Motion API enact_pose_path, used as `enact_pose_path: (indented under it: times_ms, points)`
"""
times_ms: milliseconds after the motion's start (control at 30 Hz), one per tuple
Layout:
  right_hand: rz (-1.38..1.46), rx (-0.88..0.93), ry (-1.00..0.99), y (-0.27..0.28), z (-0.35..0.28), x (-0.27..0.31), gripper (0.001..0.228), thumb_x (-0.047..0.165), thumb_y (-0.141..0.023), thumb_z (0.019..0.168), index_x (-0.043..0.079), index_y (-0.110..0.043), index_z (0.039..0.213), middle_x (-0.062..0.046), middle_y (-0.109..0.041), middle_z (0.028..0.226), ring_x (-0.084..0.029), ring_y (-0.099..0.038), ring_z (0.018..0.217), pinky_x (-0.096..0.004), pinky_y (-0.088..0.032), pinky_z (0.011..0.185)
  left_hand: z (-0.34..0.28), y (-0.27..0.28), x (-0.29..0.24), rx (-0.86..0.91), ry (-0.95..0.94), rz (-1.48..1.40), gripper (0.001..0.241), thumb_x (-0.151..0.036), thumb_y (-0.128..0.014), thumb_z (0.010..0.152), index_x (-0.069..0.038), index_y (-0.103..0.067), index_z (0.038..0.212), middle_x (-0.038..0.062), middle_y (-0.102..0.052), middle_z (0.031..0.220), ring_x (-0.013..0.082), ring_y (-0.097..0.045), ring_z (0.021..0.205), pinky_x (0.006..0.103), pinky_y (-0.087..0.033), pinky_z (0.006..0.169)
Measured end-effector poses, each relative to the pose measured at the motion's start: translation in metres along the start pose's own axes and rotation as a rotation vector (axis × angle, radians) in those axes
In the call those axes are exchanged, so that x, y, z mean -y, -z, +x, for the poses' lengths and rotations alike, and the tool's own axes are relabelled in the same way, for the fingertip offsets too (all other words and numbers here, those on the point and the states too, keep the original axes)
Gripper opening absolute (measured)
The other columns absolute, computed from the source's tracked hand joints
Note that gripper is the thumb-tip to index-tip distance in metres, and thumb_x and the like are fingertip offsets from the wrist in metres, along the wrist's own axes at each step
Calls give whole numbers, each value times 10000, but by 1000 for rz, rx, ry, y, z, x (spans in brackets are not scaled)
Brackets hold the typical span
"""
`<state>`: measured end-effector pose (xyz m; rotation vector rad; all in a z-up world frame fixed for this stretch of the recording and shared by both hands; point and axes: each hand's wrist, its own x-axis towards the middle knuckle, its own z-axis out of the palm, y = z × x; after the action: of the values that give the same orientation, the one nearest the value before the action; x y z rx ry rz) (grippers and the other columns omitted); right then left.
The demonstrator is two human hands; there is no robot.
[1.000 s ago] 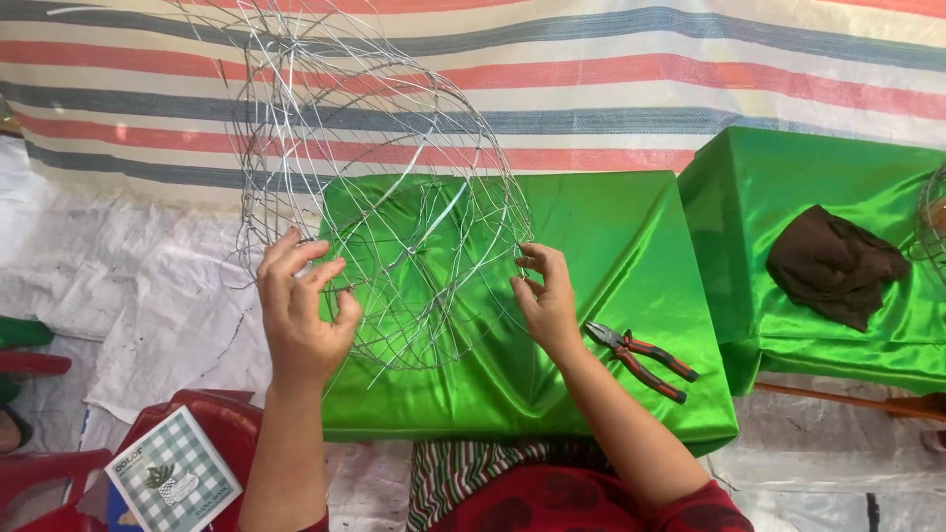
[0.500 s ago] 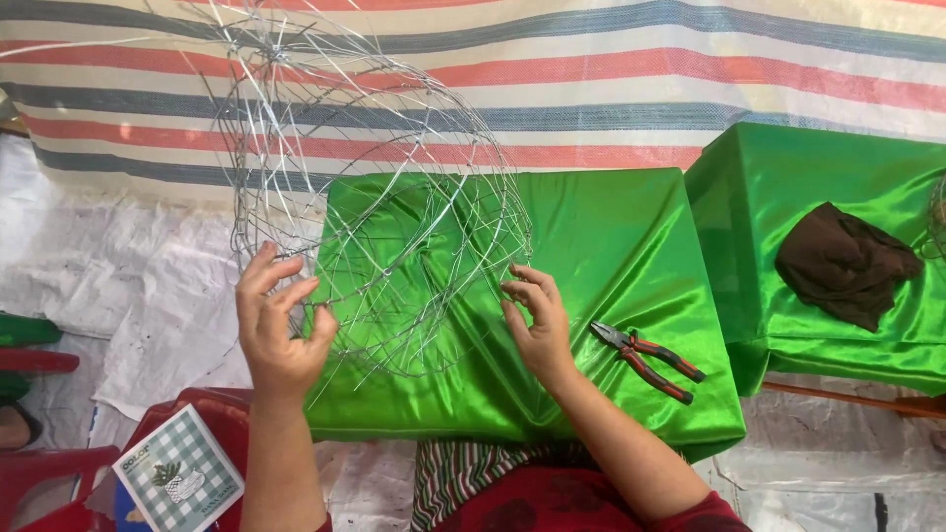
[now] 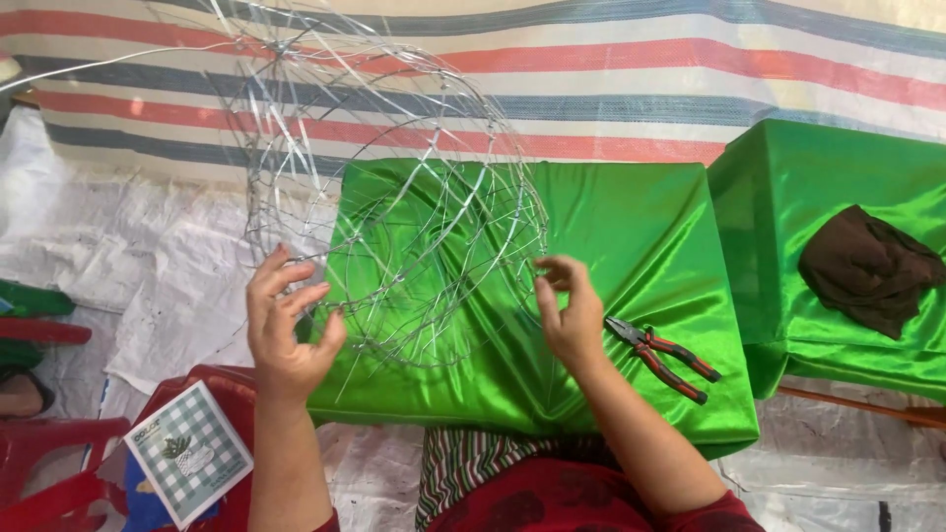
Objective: Assembling a wire cage structure by cutting and weaving metal wires.
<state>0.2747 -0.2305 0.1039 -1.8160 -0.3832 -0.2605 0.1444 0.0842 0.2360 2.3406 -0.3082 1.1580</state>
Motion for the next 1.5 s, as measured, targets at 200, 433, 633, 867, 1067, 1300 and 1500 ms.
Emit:
enact_pose_path:
  times_ms: [200, 433, 633, 867, 1067, 1300, 1500]
  points:
    - [-230, 92, 328, 21, 59, 39, 564, 206, -713, 962, 63, -520, 1472, -127, -692, 1169, -319, -622, 1080, -480, -495, 989, 0, -1, -9, 29, 27, 4, 287, 28, -686, 843, -63, -612, 1105, 152, -551, 1283, 449, -424, 1419, 617, -348, 1192]
    - [-344, 216, 292, 21, 81, 19, 810, 274, -854, 821, 140, -499, 1537, -179, -604, 1280, -371, -554, 1233, -507, -478, 1046, -21, -16, 7, 76, 6, 44, 360, -58, -724, 851, -124, -614, 1188, 100, -564, 1324, 402, -413, 1438, 610, -331, 1206]
    - [-371, 216, 296, 19, 85, 6, 818, 228, -840, 791, 214, -514, 1541, -60, -667, 1240, -255, -602, 1192, -434, -474, 1024, -20, -22, -4, 90, -33, 108, 446, -10, -657, 856, -171, -613, 1270, 52, -560, 1371, 372, -386, 1462, 607, -261, 1241]
    - [-255, 204, 195, 26, 79, 8, 739, 159, -833, 805, 148, -560, 1492, -108, -673, 1227, -280, -653, 1118, -485, -503, 1016, -22, -25, -11, 22, -26, 26, 481, -51, -665, 816, -138, -605, 1285, 119, -533, 1424, 407, -376, 1468, 628, -246, 1231]
    - [-128, 121, 66, 53, 62, 22, 603, 201, -730, 922, 115, -540, 1488, -138, -571, 1416, -329, -579, 1282, -541, -453, 1081, -21, -12, 40, -319, 499, -223, 596, -284, -585, 955, -73, -386, 1475, 169, -393, 1560, 351, -328, 1493, 554, -244, 1247]
    - [-30, -6, 250, 25, -4, 69, 957, 705, -519, 897, 132, -258, 1617, -150, -263, 1666, -324, -272, 1522, -540, -276, 1229, -49, -76, 145, -225, 1240, -1034, 921, -808, -333, 956, -155, -260, 1602, 152, -212, 1682, 353, -94, 1568, 667, 37, 1193]
    - [19, 31, 270, 0, -25, 91, 1098, 690, -733, 767, 200, -251, 1624, -162, -19, 1723, -396, -139, 1560, -620, -234, 1210, -24, -104, 122, -13, 1050, -1038, 594, -482, -556, 1017, -209, -416, 1526, 106, -330, 1650, 367, -111, 1572, 732, 26, 1143]
